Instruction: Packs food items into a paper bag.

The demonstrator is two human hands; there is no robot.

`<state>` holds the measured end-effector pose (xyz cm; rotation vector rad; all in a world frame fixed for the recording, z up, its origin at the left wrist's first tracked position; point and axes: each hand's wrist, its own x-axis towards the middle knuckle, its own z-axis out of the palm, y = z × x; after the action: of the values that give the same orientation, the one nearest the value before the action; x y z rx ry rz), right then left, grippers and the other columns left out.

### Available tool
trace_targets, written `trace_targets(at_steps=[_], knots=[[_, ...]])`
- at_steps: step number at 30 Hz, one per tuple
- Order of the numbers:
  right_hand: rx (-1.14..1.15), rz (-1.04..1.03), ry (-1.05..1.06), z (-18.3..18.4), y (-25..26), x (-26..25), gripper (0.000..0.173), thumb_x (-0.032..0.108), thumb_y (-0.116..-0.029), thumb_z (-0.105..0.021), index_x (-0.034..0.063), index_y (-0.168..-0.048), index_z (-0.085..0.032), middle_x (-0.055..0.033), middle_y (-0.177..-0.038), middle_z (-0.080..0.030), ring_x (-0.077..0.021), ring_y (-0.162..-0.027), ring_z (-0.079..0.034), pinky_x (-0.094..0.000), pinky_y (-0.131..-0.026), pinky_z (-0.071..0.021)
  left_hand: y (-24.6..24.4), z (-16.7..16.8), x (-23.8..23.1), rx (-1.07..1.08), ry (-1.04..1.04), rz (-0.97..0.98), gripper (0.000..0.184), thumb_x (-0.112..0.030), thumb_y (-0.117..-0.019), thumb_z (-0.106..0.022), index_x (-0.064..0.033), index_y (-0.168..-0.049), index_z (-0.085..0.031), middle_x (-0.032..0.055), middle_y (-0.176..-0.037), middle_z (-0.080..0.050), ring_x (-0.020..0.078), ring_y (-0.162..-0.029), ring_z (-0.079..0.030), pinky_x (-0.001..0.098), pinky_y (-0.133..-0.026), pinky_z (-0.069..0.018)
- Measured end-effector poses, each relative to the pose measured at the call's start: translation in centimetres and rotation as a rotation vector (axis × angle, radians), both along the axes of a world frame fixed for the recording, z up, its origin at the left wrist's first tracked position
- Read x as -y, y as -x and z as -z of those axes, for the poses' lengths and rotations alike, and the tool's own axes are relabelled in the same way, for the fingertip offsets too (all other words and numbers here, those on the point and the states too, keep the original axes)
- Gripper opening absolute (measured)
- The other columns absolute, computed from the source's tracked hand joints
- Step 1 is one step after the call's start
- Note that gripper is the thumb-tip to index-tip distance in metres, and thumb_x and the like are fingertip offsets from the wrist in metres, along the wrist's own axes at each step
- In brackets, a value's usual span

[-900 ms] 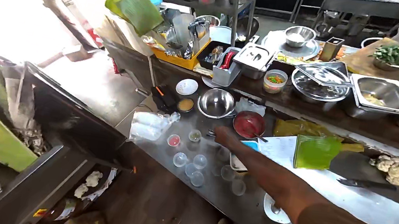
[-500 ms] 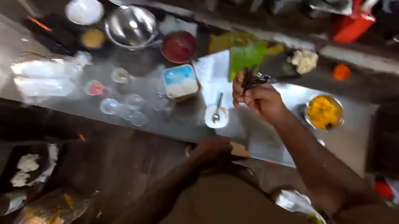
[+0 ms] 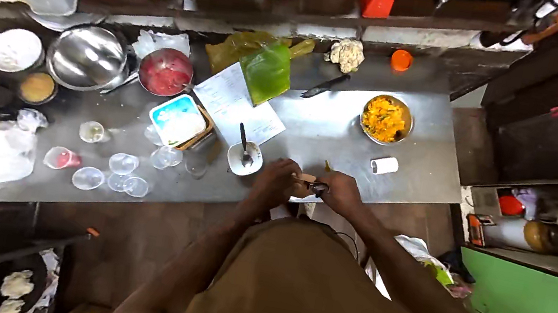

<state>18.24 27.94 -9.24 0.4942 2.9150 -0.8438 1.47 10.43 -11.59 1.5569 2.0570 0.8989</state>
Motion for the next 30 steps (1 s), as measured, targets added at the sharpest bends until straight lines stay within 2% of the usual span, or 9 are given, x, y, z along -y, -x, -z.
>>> trace_targets(at_steps=[4, 8, 10, 12, 13, 17, 21, 25, 30], knots=[[-0.017, 0.094, 0.296, 0.2, -0.7, -0.9, 0.016, 0.029, -0.0893, -0.077, 0.0188, -0.102, -0.078, -0.0014, -0.092, -0.075, -0.0175, -0.085, -0.072, -0.0496, -0.079, -0.0600, -1.2, -0.3, -1.2, -0.120, 0.048, -0.041, 0.012, -0.031, -0.0937, -0.071, -0.0242, -0.099, -0.079, -0.0071, -0.105, -0.074, 0.0144, -0.102, -0.066, 0.0444, -0.103, -0.0478], [-0.073, 0.101, 0.735, -0.2, -1.3, -2.1, 0.033, 0.021, -0.0938, -0.074, 0.0081, -0.123, -0.065, -0.0076, -0.095, -0.068, -0.0164, -0.083, -0.065, -0.0375, -0.077, -0.0573, -1.8, -0.3, -2.0, -0.171, 0.074, -0.086, 0.013, -0.031, -0.0940, -0.068, -0.0235, -0.095, -0.079, -0.0052, -0.094, -0.073, 0.0156, -0.097, -0.067, 0.0492, -0.112, -0.0388], [-0.031, 0.083, 0.781, -1.0, -1.3, -2.3, 0.044, 0.031, -0.1012, -0.065, 0.0131, -0.140, -0.055, -0.0103, -0.106, -0.067, -0.0183, -0.088, -0.065, -0.0396, -0.079, -0.0572, -2.2, -0.1, -2.1, -0.160, 0.076, -0.110, 0.013, -0.030, -0.0928, -0.068, -0.0231, -0.094, -0.079, -0.0046, -0.093, -0.073, 0.0173, -0.098, -0.066, 0.0485, -0.110, -0.0413], [-0.003, 0.025, 0.625, -1.9, -1.0, -2.4, 0.047, 0.040, -0.1075, -0.050, 0.0182, -0.149, -0.052, -0.0086, -0.123, -0.067, -0.0179, -0.107, -0.066, -0.0437, -0.096, -0.0554, -2.3, 0.1, -2.1, -0.137, 0.078, -0.126, 0.011, -0.029, -0.0914, -0.071, -0.0232, -0.093, -0.079, -0.0044, -0.095, -0.072, 0.0183, -0.100, -0.065, 0.0465, -0.103, -0.0466], [0.019, -0.014, 0.469, -2.3, -0.8, -2.4, 0.047, 0.045, -0.1074, -0.048, 0.0195, -0.147, -0.054, -0.0072, -0.128, -0.066, -0.0186, -0.112, -0.066, -0.0467, -0.099, -0.0550, -2.2, 0.0, -2.0, -0.120, 0.082, -0.131, 0.010, -0.029, -0.0917, -0.071, -0.0236, -0.094, -0.079, -0.0046, -0.096, -0.072, 0.0186, -0.100, -0.065, 0.0450, -0.097, -0.0496], [0.101, -0.141, 0.026, -3.2, 0.2, -2.3, 0.049, 0.057, -0.0939, -0.067, 0.0189, -0.124, -0.068, -0.0048, -0.114, -0.066, -0.0221, -0.094, -0.069, -0.0488, -0.077, -0.0598, -1.9, 0.0, -1.9, -0.065, 0.090, -0.145, 0.009, -0.028, -0.0913, -0.073, -0.0240, -0.095, -0.080, -0.0053, -0.095, -0.072, 0.0185, -0.097, -0.064, 0.0432, -0.090, -0.0526], [0.211, -0.244, -0.095, -3.2, 1.6, -1.6, 0.041, 0.047, -0.0881, -0.077, 0.0163, -0.115, -0.072, -0.0053, -0.112, -0.067, -0.0250, -0.092, -0.069, -0.0501, -0.074, -0.0594, -1.6, 0.2, -1.8, -0.005, 0.065, -0.146, 0.009, -0.026, -0.0926, -0.073, -0.0221, -0.096, -0.081, -0.0033, -0.095, -0.073, 0.0196, -0.098, -0.065, 0.0433, -0.091, -0.0531], [0.197, -0.264, -0.133, -2.0, 2.4, -1.2, 0.028, 0.041, -0.0937, -0.069, 0.0131, -0.094, -0.074, -0.0053, -0.098, -0.070, -0.0267, -0.082, -0.069, -0.0531, -0.068, -0.0567, 0.0, 0.7, -0.2, 0.120, -0.051, -0.132, 0.011, -0.020, -0.0901, -0.077, -0.0159, -0.100, -0.080, 0.0009, -0.103, -0.074, 0.0190, -0.103, -0.068, 0.0446, -0.095, -0.0553], [0.207, -0.224, -0.142, -2.3, 2.6, -0.5, 0.031, 0.046, -0.0945, -0.067, 0.0154, -0.094, -0.073, -0.0031, -0.097, -0.069, -0.0242, -0.081, -0.069, -0.0506, -0.067, -0.0573, 1.6, 0.8, 2.4, 0.092, -0.108, -0.207, 0.011, -0.008, -0.0886, -0.074, -0.0166, -0.094, -0.080, -0.0002, -0.096, -0.075, 0.0141, -0.096, -0.070, 0.0412, -0.089, -0.0589]])
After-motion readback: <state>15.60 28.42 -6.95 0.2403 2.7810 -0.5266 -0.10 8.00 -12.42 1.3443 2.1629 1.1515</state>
